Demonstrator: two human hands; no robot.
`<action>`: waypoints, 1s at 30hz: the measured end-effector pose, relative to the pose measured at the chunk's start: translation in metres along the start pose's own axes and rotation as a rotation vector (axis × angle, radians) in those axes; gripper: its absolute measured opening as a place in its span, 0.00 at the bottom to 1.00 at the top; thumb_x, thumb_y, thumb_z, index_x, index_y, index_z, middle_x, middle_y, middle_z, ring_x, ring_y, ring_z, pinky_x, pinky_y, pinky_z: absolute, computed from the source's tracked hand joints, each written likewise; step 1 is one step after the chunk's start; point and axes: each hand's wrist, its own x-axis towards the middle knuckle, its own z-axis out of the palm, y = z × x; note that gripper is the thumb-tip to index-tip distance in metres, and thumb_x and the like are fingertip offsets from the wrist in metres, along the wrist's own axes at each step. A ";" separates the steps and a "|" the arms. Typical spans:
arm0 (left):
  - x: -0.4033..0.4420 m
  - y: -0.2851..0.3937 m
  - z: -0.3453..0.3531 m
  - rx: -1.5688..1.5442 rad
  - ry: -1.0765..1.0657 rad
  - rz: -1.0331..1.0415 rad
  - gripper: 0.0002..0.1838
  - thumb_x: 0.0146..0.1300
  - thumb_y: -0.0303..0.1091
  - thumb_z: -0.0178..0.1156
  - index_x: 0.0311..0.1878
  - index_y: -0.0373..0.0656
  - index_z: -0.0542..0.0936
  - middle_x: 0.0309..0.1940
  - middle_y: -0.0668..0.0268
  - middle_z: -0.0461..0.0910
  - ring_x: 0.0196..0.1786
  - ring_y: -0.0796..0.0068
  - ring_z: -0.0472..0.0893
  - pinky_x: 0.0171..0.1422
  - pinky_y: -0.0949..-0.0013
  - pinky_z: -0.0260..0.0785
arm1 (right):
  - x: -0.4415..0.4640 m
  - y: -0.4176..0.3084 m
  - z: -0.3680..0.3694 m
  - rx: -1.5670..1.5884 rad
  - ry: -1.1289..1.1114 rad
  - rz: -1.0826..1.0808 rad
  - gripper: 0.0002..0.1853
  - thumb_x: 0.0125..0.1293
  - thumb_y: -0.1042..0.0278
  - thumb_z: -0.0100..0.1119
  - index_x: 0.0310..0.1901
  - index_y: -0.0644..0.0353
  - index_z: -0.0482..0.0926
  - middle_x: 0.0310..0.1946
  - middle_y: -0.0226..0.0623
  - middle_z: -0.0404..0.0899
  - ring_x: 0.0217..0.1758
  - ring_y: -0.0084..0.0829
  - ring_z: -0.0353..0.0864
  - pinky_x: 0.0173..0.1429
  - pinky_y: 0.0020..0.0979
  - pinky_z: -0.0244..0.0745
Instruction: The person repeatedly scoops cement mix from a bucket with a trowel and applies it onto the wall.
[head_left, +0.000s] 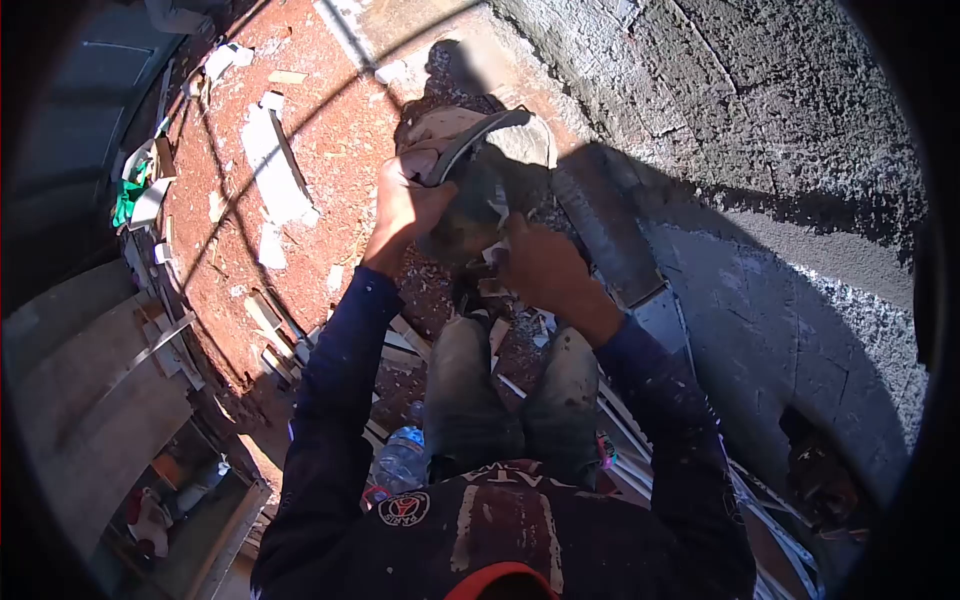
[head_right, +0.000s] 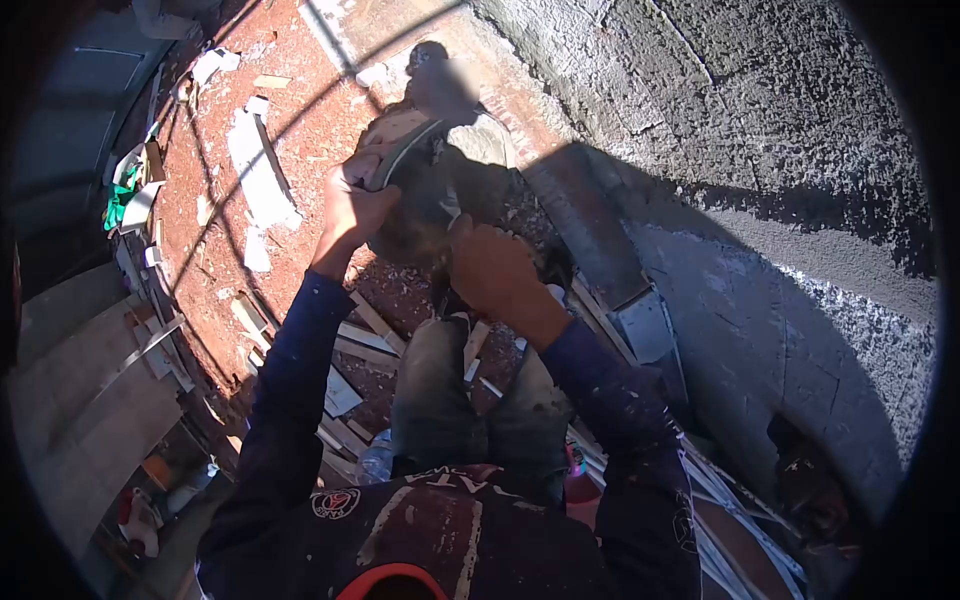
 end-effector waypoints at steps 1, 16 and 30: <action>-0.002 0.002 -0.006 -0.019 0.055 -0.084 0.07 0.40 0.18 0.61 0.21 0.35 0.71 0.30 0.68 0.81 0.30 0.86 0.72 0.36 0.76 0.67 | -0.004 0.008 -0.013 -0.132 0.034 0.059 0.16 0.63 0.69 0.52 0.47 0.72 0.73 0.32 0.55 0.81 0.40 0.53 0.83 0.40 0.49 0.77; -0.004 0.005 0.022 -0.249 0.073 -0.114 0.06 0.40 0.18 0.60 0.25 0.34 0.76 0.25 0.73 0.76 0.26 0.84 0.68 0.31 0.75 0.63 | -0.019 0.053 -0.061 -0.514 0.109 -0.287 0.12 0.61 0.69 0.51 0.41 0.69 0.79 0.33 0.46 0.79 0.32 0.43 0.82 0.32 0.39 0.77; -0.030 0.047 0.071 -0.177 -0.049 -0.080 0.15 0.38 0.15 0.60 0.19 0.40 0.63 0.32 0.68 0.76 0.34 0.82 0.69 0.38 0.74 0.62 | -0.051 0.094 -0.007 0.109 -0.256 -0.460 0.16 0.60 0.68 0.54 0.46 0.71 0.73 0.33 0.52 0.79 0.40 0.51 0.82 0.48 0.47 0.77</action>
